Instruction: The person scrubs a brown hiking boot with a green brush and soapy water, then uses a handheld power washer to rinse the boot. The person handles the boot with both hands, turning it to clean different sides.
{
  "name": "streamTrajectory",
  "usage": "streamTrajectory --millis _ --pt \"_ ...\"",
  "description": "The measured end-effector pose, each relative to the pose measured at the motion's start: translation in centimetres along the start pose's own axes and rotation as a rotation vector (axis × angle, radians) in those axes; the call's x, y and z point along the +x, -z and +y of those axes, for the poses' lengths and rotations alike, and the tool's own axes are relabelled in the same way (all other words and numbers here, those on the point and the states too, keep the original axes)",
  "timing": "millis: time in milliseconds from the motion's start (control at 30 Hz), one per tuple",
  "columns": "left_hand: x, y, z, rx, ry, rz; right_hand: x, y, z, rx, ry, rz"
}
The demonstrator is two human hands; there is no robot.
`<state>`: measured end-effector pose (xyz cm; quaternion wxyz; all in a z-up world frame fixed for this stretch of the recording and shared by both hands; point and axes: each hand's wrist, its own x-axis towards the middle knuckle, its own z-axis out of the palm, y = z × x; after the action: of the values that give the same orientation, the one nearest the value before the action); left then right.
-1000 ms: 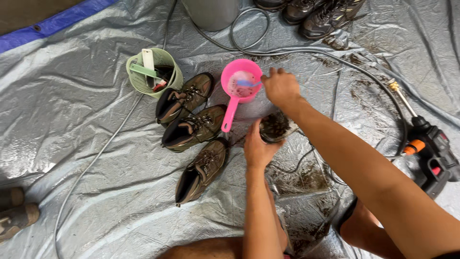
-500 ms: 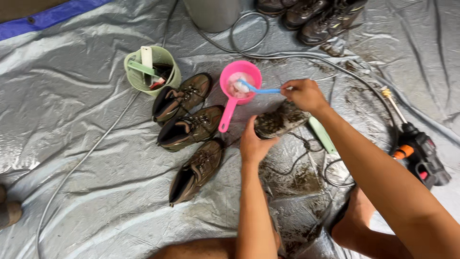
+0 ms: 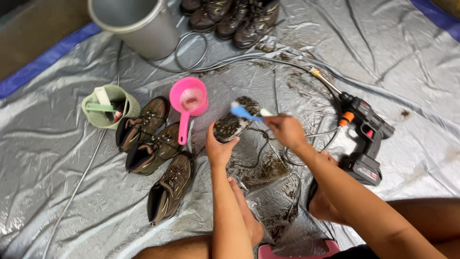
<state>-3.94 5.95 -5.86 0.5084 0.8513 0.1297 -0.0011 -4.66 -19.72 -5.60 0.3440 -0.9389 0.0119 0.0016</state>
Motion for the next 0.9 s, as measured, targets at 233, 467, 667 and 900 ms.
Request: streamTrajectory --millis 233,467,667,900 --pt "-0.1 -0.2 -0.6 -0.019 0.063 -0.026 -2.7 -1.3 4.1 0.155 0.147 0.091" --pt "-0.6 -0.5 -1.1 -0.008 0.069 -0.024 -4.0 1.3 0.7 0.234 0.180 0.025" --pt "-1.8 0.3 -0.1 -0.150 0.069 0.008 -2.0 -1.9 13.6 -0.152 -0.215 0.165" --pt "-2.2 -0.3 -3.7 -0.562 -0.040 0.069 -0.4 -4.8 11.6 -0.682 0.106 0.191"
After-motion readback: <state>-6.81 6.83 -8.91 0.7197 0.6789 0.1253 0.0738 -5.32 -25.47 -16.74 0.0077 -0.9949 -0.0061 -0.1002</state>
